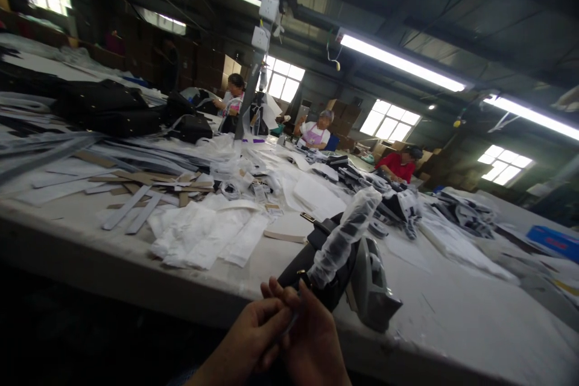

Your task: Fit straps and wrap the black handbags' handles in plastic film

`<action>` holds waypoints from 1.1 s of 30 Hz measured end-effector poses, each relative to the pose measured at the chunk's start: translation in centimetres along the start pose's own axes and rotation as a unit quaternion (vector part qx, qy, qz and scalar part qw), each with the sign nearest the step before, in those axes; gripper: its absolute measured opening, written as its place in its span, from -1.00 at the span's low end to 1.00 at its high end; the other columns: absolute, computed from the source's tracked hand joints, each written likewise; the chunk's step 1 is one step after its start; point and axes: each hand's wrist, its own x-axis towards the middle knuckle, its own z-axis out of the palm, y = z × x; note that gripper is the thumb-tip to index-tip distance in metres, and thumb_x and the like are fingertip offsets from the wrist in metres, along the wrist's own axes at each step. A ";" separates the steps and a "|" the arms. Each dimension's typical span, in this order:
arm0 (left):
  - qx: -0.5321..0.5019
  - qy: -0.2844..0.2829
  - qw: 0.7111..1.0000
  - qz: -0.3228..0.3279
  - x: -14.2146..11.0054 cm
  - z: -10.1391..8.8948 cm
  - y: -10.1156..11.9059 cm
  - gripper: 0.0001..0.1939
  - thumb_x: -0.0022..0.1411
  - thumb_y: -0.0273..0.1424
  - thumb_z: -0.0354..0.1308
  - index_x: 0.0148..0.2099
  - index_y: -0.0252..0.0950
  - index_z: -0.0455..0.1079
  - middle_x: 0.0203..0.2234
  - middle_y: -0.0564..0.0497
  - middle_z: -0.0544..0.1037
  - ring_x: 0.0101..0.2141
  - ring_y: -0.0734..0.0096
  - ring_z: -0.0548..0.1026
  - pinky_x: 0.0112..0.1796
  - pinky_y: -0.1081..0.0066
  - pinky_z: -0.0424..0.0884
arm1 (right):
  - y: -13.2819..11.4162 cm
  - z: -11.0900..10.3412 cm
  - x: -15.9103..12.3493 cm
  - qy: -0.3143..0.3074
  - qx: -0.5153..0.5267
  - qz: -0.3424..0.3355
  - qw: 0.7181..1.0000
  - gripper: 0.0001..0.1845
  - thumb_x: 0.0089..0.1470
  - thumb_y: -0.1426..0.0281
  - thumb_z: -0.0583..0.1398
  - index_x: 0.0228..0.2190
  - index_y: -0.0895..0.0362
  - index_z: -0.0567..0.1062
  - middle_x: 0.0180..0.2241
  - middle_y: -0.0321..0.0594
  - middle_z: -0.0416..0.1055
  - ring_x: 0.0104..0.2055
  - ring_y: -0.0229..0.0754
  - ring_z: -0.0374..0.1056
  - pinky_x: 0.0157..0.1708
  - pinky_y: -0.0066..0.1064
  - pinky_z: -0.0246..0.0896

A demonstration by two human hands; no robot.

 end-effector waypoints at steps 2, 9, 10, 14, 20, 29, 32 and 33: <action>0.005 0.004 1.000 0.016 0.3 -0.3 -0.2 -0.51 0.19 0.03 0.15 -0.44 -0.32 0.33 -0.68 0.17 0.30 -0.76 0.71 0.06 -0.72 0.57 -0.13 | 0.3 -0.1 0.1 -0.001 -0.018 -0.015 1.000 -0.66 -0.04 0.07 0.35 -0.43 0.10 0.66 -0.09 -0.10 0.58 0.18 0.04 0.31 0.14 -0.23 0.23; 0.072 0.067 0.994 0.044 0.8 -1.1 0.0 -0.46 0.22 0.10 0.06 -0.31 -0.32 0.46 -0.62 0.07 0.46 -0.67 0.56 0.32 -0.64 0.57 0.19 | -0.7 -4.0 -2.7 0.150 -0.343 -0.219 0.901 -0.42 -0.07 -0.08 0.31 -0.16 0.09 0.63 -0.21 -0.08 0.62 -0.19 0.04 0.54 -0.20 -0.28 0.46; 0.087 0.086 0.991 0.052 0.9 -1.2 0.1 -0.46 0.21 0.10 0.06 -0.24 -0.31 0.49 -0.54 0.01 0.53 -0.57 0.45 0.44 -0.57 0.53 0.32 | -1.4 -4.6 -3.3 0.198 -0.395 -0.254 0.860 -0.45 -0.05 -0.08 0.30 -0.19 0.08 0.63 -0.26 -0.09 0.63 -0.23 0.02 0.55 -0.21 -0.31 0.46; 0.166 0.168 0.959 0.156 1.8 -1.2 1.4 -0.46 0.13 0.04 0.20 0.01 -0.23 0.48 -0.13 -0.13 0.60 -0.11 0.09 0.55 -0.17 0.30 0.50 | -4.3 -5.8 -4.2 0.294 -0.500 -0.331 0.744 -0.55 0.05 -0.02 0.24 -0.17 0.02 0.62 -0.24 -0.16 0.62 -0.25 -0.01 0.54 -0.19 -0.34 0.44; 0.233 0.140 0.932 0.240 4.4 0.9 5.8 -0.46 0.21 -0.09 0.19 0.17 -0.20 0.39 0.11 -0.12 0.48 0.05 0.07 0.48 0.02 0.24 0.42 | -4.0 -7.7 -1.9 0.263 -0.539 -0.397 0.695 -0.60 0.12 0.11 0.23 -0.03 -0.05 0.55 0.00 -0.15 0.50 -0.09 0.05 0.48 -0.09 -0.22 0.43; 0.152 0.098 0.959 0.216 6.5 5.1 9.6 -0.59 0.20 -0.02 0.19 -0.13 -0.27 0.44 -0.53 0.11 0.45 -0.48 0.46 0.43 -0.43 0.52 0.37 | -4.3 -10.7 0.2 0.288 -0.503 -0.439 0.687 -0.60 0.13 0.17 0.22 0.01 -0.06 0.53 0.14 -0.17 0.39 0.18 0.15 0.28 0.17 -0.03 0.22; 0.157 0.103 0.961 0.205 7.1 5.9 9.6 -0.61 0.20 0.00 0.17 -0.30 -0.26 0.40 -0.59 0.17 0.29 -0.57 0.56 0.25 -0.55 0.60 0.23 | -9.5 -8.5 0.4 0.286 -0.547 -0.453 0.643 -0.56 0.22 0.25 0.15 0.11 0.03 0.42 0.19 -0.10 0.31 0.24 0.11 0.20 0.22 0.02 0.13; 0.153 0.104 0.963 0.198 7.3 6.1 9.4 -0.60 0.20 0.01 0.17 -0.30 -0.25 0.38 -0.60 0.19 0.25 -0.59 0.58 0.21 -0.57 0.61 0.19 | -11.5 -7.7 0.8 0.280 -0.565 -0.470 0.618 -0.53 0.23 0.28 0.12 0.16 0.06 0.36 0.21 -0.07 0.28 0.26 0.09 0.16 0.24 0.04 0.10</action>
